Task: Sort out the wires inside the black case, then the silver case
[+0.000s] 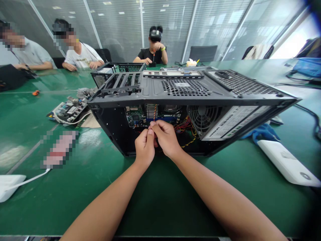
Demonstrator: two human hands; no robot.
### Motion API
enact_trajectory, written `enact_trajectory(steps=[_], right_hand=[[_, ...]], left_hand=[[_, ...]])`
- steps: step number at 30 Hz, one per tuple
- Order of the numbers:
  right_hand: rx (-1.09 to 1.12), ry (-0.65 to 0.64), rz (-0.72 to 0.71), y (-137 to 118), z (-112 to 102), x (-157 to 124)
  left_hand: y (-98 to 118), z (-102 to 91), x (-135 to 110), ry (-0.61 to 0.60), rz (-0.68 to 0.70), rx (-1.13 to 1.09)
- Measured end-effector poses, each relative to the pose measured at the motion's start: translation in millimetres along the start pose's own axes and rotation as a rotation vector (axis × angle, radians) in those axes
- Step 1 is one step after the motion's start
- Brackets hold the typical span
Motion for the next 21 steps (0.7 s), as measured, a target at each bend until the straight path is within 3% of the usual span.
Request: enact_trajectory(steps=[21], right_hand=[[0.012,-0.002,0.000,2.1,-0.5,0.7]], left_hand=[[-1.3,0.9,-0.6,0.004,-0.012,-0.010]])
Point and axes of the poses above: each hand's wrist, its own x-axis towards the middle knuckle, its own z-axis out of the palm, y = z × x, the point moved 3 cm from there along x, towards the middle knuckle, and after that the axes turned 14 degrees about z, right-handed, at the moved point
